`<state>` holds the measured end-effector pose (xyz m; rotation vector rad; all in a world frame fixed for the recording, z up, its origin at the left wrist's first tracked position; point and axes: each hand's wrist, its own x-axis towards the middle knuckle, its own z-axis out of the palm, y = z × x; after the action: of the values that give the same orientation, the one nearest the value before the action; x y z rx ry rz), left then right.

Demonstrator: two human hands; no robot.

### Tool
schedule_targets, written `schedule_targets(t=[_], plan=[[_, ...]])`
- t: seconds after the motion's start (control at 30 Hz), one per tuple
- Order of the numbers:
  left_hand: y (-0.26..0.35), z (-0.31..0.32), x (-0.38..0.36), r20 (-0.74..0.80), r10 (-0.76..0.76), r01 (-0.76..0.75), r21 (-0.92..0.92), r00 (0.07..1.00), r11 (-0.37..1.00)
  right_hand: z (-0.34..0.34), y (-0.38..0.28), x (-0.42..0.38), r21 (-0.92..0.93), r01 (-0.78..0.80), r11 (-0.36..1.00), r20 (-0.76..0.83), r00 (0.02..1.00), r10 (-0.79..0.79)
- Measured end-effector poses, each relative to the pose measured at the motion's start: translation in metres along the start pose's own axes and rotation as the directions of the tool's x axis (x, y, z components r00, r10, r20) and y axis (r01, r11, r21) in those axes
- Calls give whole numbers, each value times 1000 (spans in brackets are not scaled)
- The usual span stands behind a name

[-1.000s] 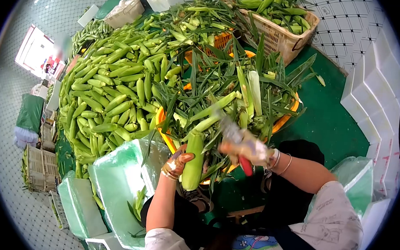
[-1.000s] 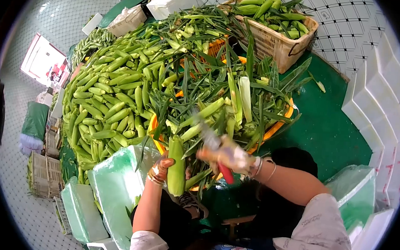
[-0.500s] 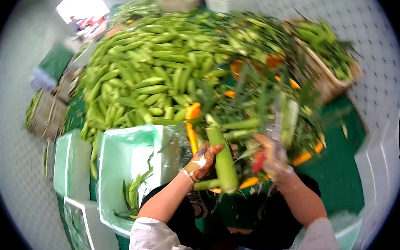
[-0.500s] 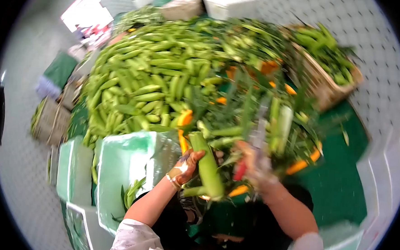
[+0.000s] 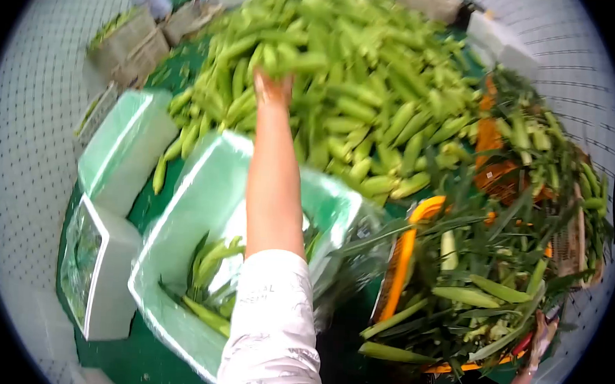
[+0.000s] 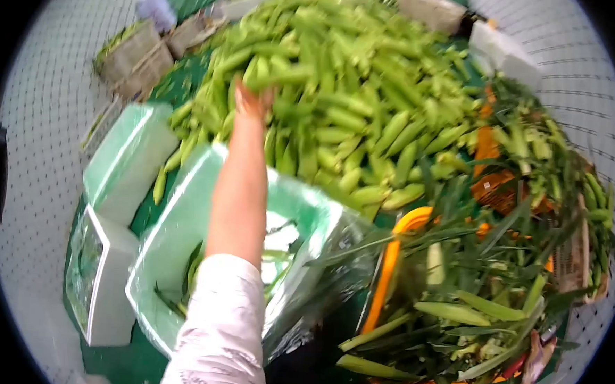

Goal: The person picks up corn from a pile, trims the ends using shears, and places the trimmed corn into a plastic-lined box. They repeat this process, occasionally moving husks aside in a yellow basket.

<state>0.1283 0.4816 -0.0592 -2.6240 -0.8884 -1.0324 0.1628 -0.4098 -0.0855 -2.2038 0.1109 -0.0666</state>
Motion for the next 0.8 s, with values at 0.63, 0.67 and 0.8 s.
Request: schedule_targets(t=[0.63, 0.67, 0.8], plan=[[-118, -113, -531, 995, -94, 148, 99, -41, 984, 52, -33, -27, -214, 241, 947, -95, 959, -266], [-112, -127, -514, 995, -88, 131, 82, 45, 988, 61, -36, -35, -315, 302, 900, -97, 933, -347], [-77, -204, -425, 926, -140, 33, 138, 349, 990, 89, -72, -67, -530, 288, 797, -177, 882, -437]])
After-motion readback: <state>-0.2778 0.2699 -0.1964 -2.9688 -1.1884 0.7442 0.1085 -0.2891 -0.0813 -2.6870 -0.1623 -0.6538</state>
